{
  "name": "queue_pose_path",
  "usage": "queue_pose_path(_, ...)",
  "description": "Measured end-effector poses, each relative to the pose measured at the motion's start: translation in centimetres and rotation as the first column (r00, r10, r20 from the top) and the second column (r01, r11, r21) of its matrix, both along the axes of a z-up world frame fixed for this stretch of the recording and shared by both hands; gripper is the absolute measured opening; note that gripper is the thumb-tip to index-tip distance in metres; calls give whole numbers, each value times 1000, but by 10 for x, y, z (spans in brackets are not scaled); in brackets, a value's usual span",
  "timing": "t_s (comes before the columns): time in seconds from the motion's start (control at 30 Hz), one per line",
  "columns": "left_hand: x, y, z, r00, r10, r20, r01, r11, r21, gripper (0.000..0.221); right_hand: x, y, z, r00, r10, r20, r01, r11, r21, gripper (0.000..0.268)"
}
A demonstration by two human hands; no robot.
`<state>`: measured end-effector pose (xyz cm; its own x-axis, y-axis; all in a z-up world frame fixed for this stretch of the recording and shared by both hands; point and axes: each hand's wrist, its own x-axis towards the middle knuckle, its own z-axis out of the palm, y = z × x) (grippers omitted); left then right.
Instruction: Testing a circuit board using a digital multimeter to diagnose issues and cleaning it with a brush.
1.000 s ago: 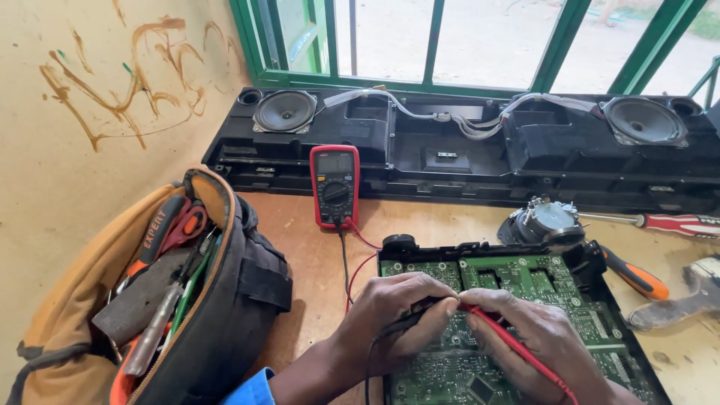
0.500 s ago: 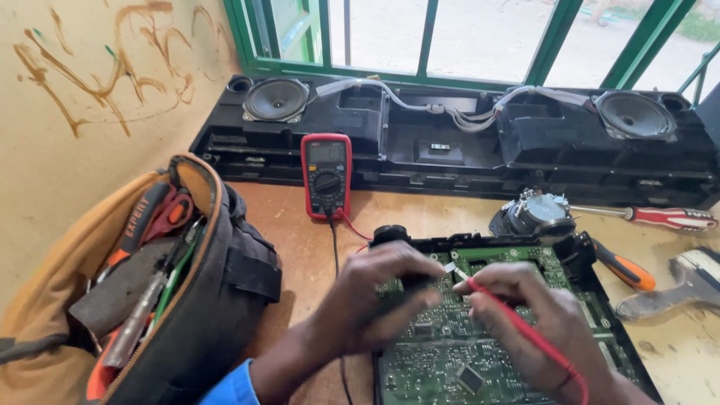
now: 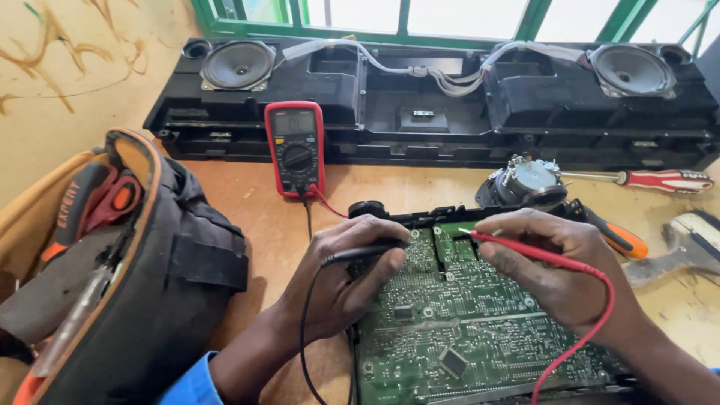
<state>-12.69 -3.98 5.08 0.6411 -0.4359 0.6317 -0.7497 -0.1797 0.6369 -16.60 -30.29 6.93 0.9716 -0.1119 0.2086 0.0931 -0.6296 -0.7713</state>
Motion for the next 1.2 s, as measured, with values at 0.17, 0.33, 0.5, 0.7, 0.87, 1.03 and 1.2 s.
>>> queue_pose_path(0.17,-1,-17,2,999,-16,-37,14,998,-56,17,1,-22,3,999,39,20,-36,994,-107,38)
queue_pose_path(0.33,2,-40,13,992,-22,127,16,999,50,9,2,-37,4,999,40,-29,-41,998,-42,32)
queue_pose_path(0.5,15,-51,9,986,27,167,-44,995,95,8,-6,-32,1,994,99,-33,-101,994,-46,36)
queue_pose_path(0.7,13,-47,0,977,92,192,-119,984,131,10,-22,-10,-6,985,148,86,-132,976,-171,24)
queue_pose_path(0.87,12,-44,-4,979,105,172,-131,981,143,13,-26,-4,-16,938,329,113,-292,921,-259,45)
queue_pose_path(1.03,15,-41,-6,989,66,135,-83,989,122,14,-26,-2,-22,967,246,59,-219,931,-292,45)
queue_pose_path(1.2,17,-40,-11,989,86,120,-101,987,121,16,-25,0,-26,961,259,92,-214,915,-341,43)
